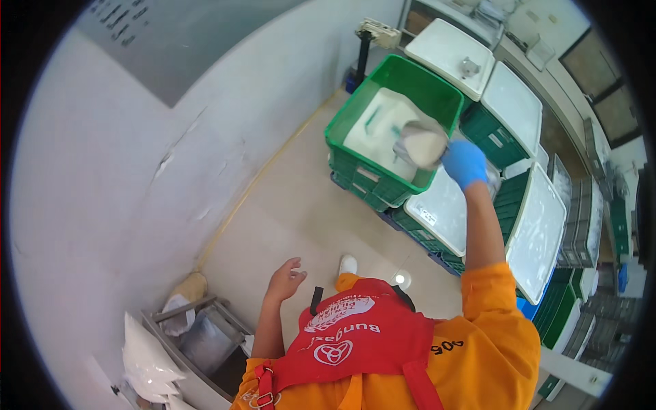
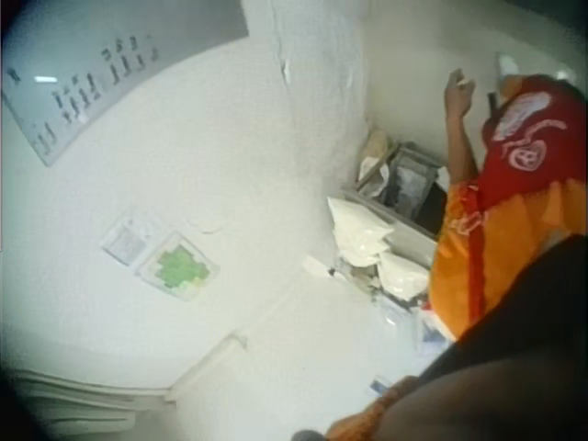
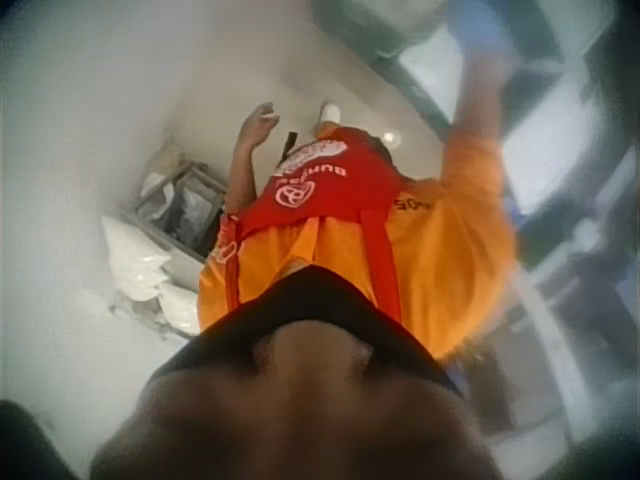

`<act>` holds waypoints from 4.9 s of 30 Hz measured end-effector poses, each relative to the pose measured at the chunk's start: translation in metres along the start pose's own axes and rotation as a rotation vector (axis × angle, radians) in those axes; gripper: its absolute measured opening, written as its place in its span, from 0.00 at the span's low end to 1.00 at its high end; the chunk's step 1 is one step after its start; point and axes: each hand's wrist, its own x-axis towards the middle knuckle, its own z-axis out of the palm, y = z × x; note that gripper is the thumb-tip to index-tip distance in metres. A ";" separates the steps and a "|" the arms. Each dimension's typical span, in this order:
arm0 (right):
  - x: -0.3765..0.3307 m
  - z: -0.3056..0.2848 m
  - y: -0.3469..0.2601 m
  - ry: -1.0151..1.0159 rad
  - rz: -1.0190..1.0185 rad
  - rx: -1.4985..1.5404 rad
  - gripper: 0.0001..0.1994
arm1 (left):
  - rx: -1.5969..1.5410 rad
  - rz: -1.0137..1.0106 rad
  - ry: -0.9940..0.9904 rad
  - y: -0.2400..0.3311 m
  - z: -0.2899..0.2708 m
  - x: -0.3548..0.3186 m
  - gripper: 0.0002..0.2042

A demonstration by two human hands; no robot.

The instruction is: The person scoops white powder from a green bin into a plastic bag using a metal scoop. They place the filled bag on a digital scale to weigh it, then move it aside. The person also handles green plastic bins and white lids, stacking them in the background.

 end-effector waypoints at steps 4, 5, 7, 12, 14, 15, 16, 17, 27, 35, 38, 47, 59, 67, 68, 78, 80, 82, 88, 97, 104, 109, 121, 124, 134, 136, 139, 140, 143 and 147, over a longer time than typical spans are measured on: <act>0.085 0.031 0.026 -0.074 -0.050 -0.137 0.11 | -0.087 0.086 -0.208 0.034 0.020 0.047 0.26; 0.100 0.040 0.039 -0.101 -0.042 -0.194 0.11 | -0.141 0.107 -0.254 0.037 0.021 0.059 0.26; 0.119 0.044 0.058 -0.136 -0.021 -0.253 0.11 | -0.117 0.070 -0.226 0.050 0.006 0.074 0.27; 0.077 0.032 0.108 -0.158 0.165 -0.021 0.14 | 0.061 -0.099 -0.117 0.032 -0.036 0.111 0.27; 0.045 0.057 0.131 -0.090 0.276 0.208 0.16 | 0.132 -0.121 -0.122 0.028 -0.051 0.135 0.28; 0.020 0.065 0.137 -0.068 0.363 0.340 0.17 | 0.153 -0.103 -0.148 0.031 -0.054 0.154 0.27; -0.006 0.095 0.145 0.069 0.458 0.555 0.17 | 0.175 -0.086 -0.172 0.037 -0.058 0.177 0.27; -0.035 0.133 0.145 0.222 0.558 0.762 0.18 | 0.198 -0.060 -0.201 0.049 -0.060 0.202 0.27; -0.221 0.328 0.000 0.088 1.952 1.460 0.08 | 0.364 0.542 -0.208 0.301 -0.036 0.424 0.27; -0.188 0.240 0.095 0.789 1.668 1.232 0.06 | 0.624 0.610 -0.656 0.347 0.047 0.445 0.29; -0.181 0.226 0.185 0.806 1.515 1.162 0.10 | 0.617 0.537 -0.776 0.327 0.081 0.417 0.35; -0.231 0.255 0.353 0.743 1.473 0.788 0.32 | 0.802 0.673 -0.179 0.292 0.057 0.361 0.45; 0.010 0.167 0.040 -0.003 0.137 0.423 0.31 | 0.496 0.374 0.037 0.205 0.005 0.448 0.36; 0.043 0.168 0.015 -0.185 0.115 0.444 0.12 | 0.475 0.310 -0.242 0.273 -0.035 0.481 0.23; 0.048 0.127 0.027 -0.105 0.086 0.429 0.13 | 0.313 0.228 -0.357 0.308 -0.050 0.476 0.21; 0.192 -0.058 0.119 0.223 0.332 0.702 0.18 | 0.249 0.248 -0.560 0.573 -0.092 0.579 0.18; 0.212 -0.064 0.126 0.284 0.414 0.733 0.20 | 0.207 0.249 -0.529 0.592 -0.087 0.589 0.18; 0.221 -0.060 0.127 0.374 0.490 0.756 0.22 | 0.191 0.258 -0.511 0.598 -0.086 0.598 0.19; 0.199 -0.044 0.118 0.519 0.577 0.582 0.27 | 0.050 0.055 -0.550 0.582 -0.077 0.571 0.32; 0.075 0.063 -0.006 1.207 0.910 1.300 0.35 | -0.438 -0.066 -0.811 0.437 -0.090 0.493 0.27; -0.055 0.249 -0.005 0.973 1.460 1.977 0.30 | -0.346 -0.030 -0.740 0.266 0.003 0.403 0.45; -0.090 0.252 0.054 0.901 1.322 1.830 0.29 | -0.520 -0.177 -0.824 0.253 0.048 0.369 0.50; -0.296 0.311 0.083 1.017 1.702 1.838 0.22 | -0.125 0.017 -1.132 0.221 0.176 0.324 0.55; -0.329 0.327 0.137 0.939 1.819 1.828 0.16 | -0.088 0.084 -1.202 0.275 0.210 0.317 0.55; -0.304 0.307 0.136 1.328 1.767 1.783 0.32 | -0.018 -0.088 -1.354 0.262 0.213 0.414 0.30; -0.289 0.302 0.083 1.276 1.931 1.662 0.42 | 0.092 -0.112 -1.099 0.234 0.184 0.454 0.22; -0.324 0.368 -0.018 0.496 2.066 1.854 0.21 | 0.196 -0.194 -0.524 0.114 0.143 0.544 0.17; -0.338 0.376 -0.054 -0.056 1.909 1.907 0.15 | 0.412 -0.125 -0.370 0.104 0.126 0.560 0.17; -0.298 0.349 -0.143 -0.676 1.191 1.433 0.21 | 0.442 -0.333 -0.265 0.061 0.084 0.624 0.24; -0.201 0.278 -0.152 -0.755 1.153 1.398 0.22 | -0.100 -0.435 -0.355 0.026 0.095 0.666 0.29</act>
